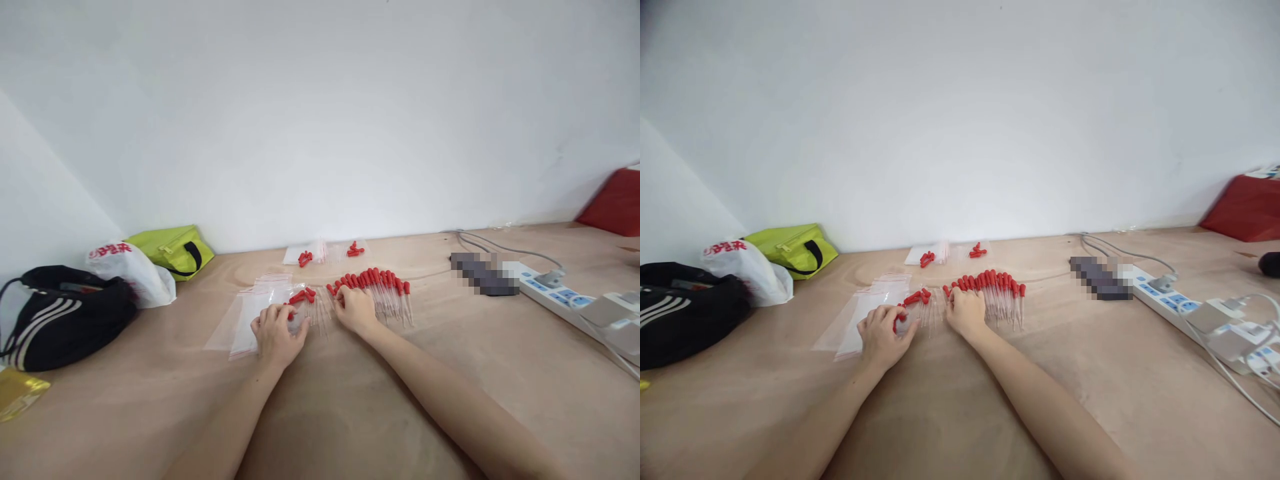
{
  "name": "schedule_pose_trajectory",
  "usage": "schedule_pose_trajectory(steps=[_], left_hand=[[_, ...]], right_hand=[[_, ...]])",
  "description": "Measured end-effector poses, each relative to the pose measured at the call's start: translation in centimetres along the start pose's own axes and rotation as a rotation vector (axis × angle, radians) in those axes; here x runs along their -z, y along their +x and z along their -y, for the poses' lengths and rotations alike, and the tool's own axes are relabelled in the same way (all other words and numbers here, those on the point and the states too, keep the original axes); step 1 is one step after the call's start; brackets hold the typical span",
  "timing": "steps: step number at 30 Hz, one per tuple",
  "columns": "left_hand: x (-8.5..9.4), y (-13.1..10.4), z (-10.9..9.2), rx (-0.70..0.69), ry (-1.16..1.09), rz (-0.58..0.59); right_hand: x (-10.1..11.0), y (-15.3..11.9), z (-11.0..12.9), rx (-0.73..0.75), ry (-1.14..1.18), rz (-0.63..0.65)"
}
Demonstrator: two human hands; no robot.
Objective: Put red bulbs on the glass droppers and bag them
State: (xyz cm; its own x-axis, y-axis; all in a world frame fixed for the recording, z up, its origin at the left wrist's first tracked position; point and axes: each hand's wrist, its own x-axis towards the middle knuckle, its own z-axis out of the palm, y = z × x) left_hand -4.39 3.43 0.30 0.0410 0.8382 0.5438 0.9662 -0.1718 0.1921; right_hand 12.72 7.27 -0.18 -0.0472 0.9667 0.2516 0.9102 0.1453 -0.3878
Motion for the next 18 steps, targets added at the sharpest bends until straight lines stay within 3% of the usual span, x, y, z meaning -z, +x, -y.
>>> schedule_pose_trajectory(steps=[6, 12, 18], left_hand=[[0.0, -0.4, -1.0, -0.191, -0.057, 0.117], [-0.7, -0.1, -0.9, -0.123, -0.01, 0.064], [-0.7, 1.6, -0.3, -0.049, 0.067, 0.001]], right_hand=[[-0.9, 1.0, 0.5, -0.039, -0.06, 0.017], [-0.5, 0.8, 1.3, 0.011, -0.053, -0.018], [-0.1, 1.0, 2.6, -0.078, -0.134, 0.085]])
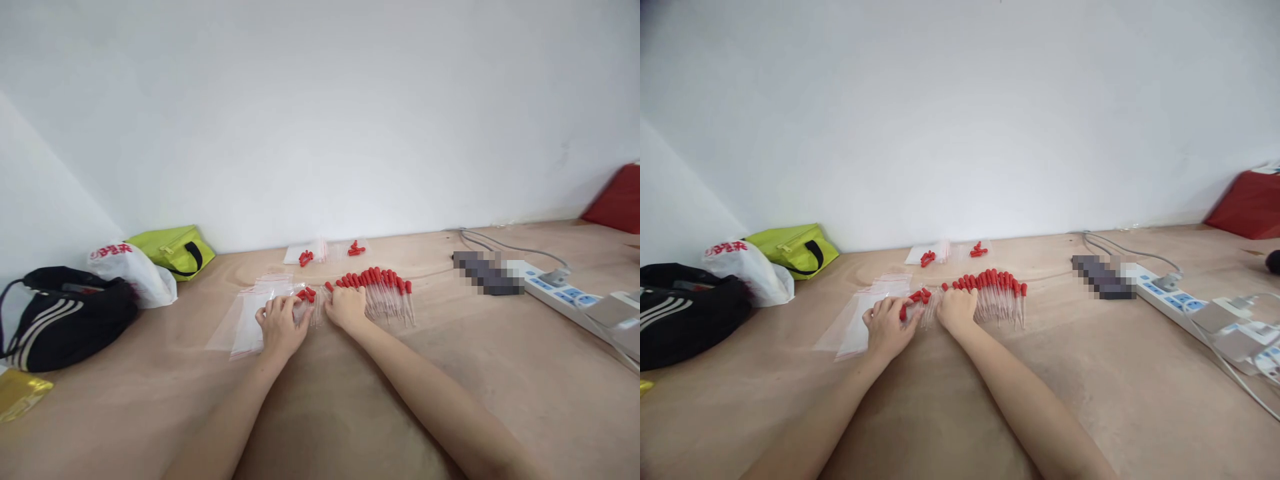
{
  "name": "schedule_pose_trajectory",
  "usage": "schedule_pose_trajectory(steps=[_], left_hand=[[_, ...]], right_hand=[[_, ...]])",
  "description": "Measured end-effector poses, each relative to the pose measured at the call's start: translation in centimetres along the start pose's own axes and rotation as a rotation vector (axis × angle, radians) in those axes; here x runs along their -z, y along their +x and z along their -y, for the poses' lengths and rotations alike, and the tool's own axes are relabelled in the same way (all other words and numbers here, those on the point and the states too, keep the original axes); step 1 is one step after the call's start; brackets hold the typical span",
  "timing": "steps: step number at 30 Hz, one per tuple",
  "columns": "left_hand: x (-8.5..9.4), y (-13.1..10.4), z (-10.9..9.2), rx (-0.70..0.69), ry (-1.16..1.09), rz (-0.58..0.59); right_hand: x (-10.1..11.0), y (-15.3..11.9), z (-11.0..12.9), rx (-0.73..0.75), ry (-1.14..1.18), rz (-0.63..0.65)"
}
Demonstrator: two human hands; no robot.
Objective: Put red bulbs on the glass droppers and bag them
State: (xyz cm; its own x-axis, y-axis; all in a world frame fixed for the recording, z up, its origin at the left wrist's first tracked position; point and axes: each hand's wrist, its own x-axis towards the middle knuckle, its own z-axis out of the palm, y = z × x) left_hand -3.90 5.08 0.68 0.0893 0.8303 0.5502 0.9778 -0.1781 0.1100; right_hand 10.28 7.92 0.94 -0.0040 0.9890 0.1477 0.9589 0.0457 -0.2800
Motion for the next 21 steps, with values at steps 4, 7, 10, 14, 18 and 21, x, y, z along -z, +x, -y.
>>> schedule_pose_trajectory(steps=[4, 7, 10, 14, 18, 21], left_hand=[[-0.5, 2.5, -0.1, -0.052, 0.045, 0.136], [-1.1, 3.6, -0.6, -0.05, 0.135, 0.163], [-1.2, 3.8, -1.1, -0.032, 0.159, 0.121], [-0.2, 2.5, -1.1, -0.011, 0.107, 0.01], [0.6, -0.4, -0.9, -0.127, -0.181, 0.036], [0.6, -2.5, -1.1, -0.203, -0.368, 0.163]], right_hand=[[0.0, 0.2, 0.4, 0.005, -0.017, 0.01], [0.0, 0.3, 0.8, 0.029, -0.036, 0.023], [0.1, 0.2, 1.0, 0.04, -0.054, 0.022], [0.5, -0.5, -0.1, 0.057, -0.057, -0.025], [0.5, -2.4, -4.1, 0.214, 0.079, -0.162], [0.2, -4.6, -7.7, 0.389, 0.287, -0.199]])
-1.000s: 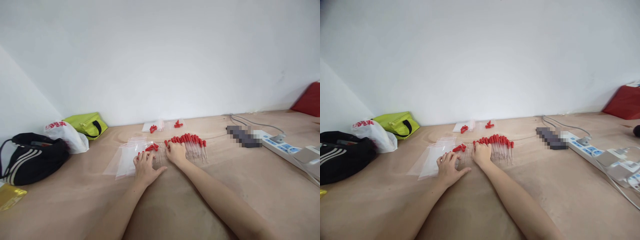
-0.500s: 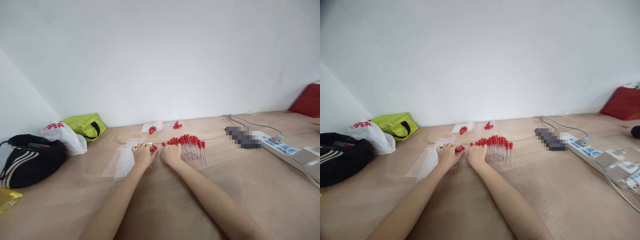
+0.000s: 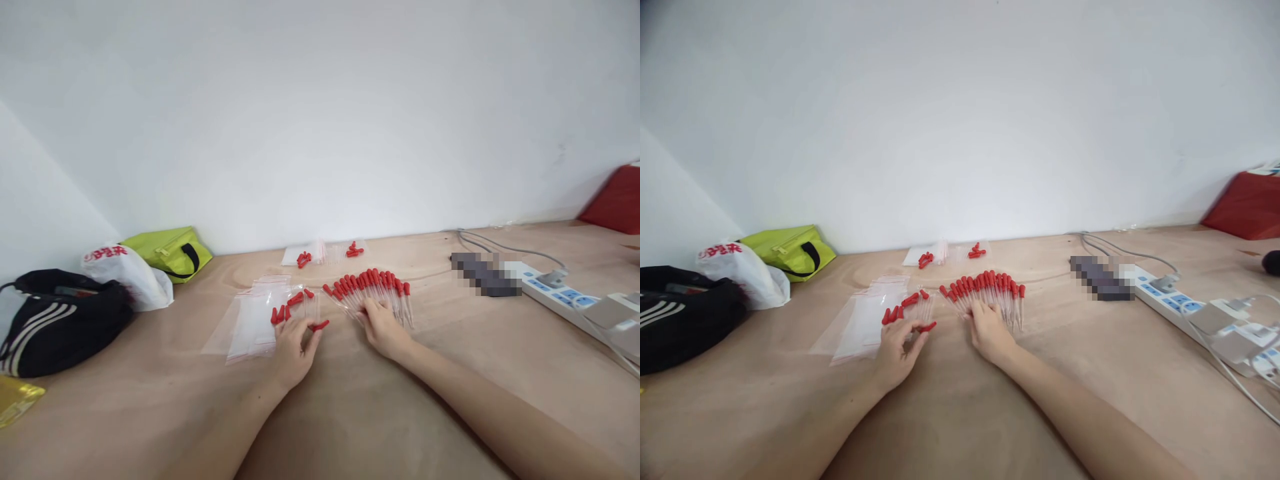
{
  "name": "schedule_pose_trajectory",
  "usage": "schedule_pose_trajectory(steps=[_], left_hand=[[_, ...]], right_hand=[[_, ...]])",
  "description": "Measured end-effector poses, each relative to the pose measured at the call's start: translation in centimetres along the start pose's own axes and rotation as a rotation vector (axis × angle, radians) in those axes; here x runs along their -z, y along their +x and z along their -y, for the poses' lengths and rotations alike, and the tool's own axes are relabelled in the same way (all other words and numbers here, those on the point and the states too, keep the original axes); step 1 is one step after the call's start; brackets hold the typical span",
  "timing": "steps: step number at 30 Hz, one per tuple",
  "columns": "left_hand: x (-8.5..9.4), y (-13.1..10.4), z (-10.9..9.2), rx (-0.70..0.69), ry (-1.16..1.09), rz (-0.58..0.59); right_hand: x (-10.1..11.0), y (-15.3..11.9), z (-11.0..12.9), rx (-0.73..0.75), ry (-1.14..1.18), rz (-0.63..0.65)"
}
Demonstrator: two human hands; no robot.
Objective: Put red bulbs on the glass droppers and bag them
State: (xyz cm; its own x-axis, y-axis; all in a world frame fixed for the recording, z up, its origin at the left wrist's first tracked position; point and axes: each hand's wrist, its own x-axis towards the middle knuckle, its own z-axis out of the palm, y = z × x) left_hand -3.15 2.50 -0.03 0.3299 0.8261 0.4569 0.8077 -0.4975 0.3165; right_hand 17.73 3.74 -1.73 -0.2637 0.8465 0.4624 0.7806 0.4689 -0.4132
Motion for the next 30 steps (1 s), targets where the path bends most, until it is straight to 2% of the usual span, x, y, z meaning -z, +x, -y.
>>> schedule_pose_trajectory(steps=[3, 6, 21, 30], left_hand=[[-0.3, -0.7, -0.7, -0.04, -0.02, 0.094], [-0.2, -0.4, -1.3, -0.047, -0.001, 0.15], [0.4, 0.0, -2.0, -0.098, -0.091, 0.198], [0.4, -0.1, -1.9, -0.229, -0.096, 0.212]], right_hand=[[1.0, -2.7, -1.2, 0.107, 0.11, -0.031], [1.7, -3.7, -1.1, 0.17, 0.123, -0.005], [1.6, -3.2, -0.2, 0.218, 0.134, 0.128], [2.1, -2.9, 0.2, 0.226, 0.15, 0.179]])
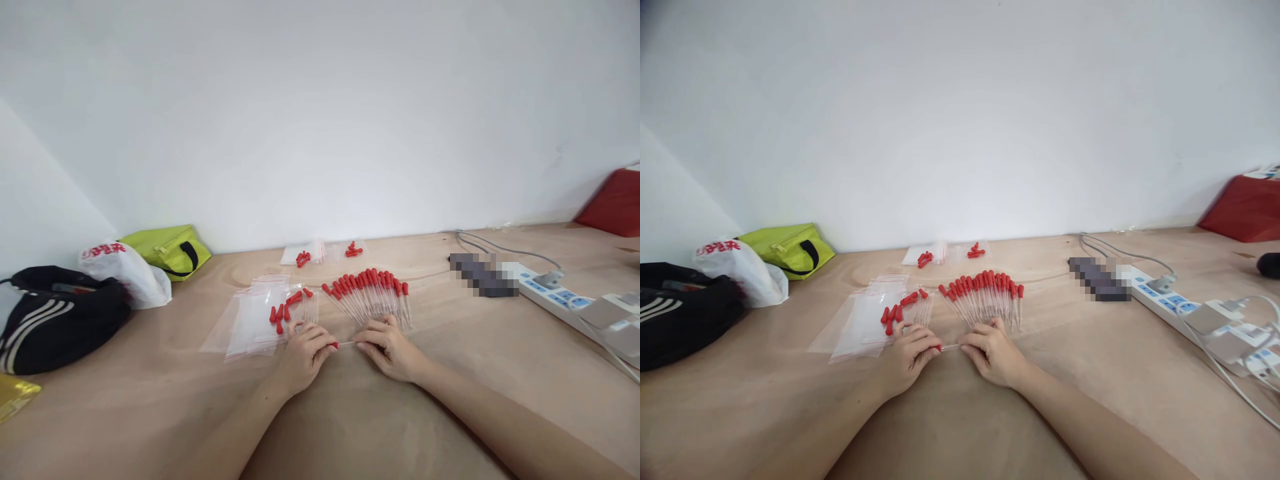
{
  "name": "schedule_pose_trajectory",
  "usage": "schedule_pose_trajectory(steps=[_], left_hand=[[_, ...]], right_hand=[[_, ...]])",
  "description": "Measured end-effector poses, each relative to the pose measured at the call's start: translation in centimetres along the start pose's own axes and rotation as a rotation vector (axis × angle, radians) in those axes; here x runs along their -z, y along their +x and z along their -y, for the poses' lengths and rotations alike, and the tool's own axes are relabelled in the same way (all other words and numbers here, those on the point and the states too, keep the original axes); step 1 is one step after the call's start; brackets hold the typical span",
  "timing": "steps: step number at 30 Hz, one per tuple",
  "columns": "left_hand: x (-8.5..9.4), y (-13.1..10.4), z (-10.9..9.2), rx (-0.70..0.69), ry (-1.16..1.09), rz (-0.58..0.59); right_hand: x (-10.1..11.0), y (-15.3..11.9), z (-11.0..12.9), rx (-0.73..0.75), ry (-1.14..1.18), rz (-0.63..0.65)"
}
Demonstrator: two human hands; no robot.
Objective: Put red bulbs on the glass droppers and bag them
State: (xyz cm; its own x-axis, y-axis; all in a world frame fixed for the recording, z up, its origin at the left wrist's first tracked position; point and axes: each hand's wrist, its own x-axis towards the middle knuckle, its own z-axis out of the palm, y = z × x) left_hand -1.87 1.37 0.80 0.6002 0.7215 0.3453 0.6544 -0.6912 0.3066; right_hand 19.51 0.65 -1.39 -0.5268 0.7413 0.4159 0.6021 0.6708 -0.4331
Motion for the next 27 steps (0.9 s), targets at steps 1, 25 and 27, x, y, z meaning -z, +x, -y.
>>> schedule_pose_trajectory(steps=[1, 25, 27], left_hand=[[0.0, 0.0, 0.0, -0.01, 0.003, 0.0], [-0.7, -0.2, 0.1, -0.119, 0.013, 0.005], [-0.8, -0.3, 0.2, -0.129, 0.017, 0.002]], right_hand=[[0.0, 0.0, 0.0, 0.003, -0.001, 0.003], [-0.9, 0.2, 1.2, -0.002, -0.105, -0.009], [-1.1, 0.3, 1.4, -0.023, -0.101, 0.005]])
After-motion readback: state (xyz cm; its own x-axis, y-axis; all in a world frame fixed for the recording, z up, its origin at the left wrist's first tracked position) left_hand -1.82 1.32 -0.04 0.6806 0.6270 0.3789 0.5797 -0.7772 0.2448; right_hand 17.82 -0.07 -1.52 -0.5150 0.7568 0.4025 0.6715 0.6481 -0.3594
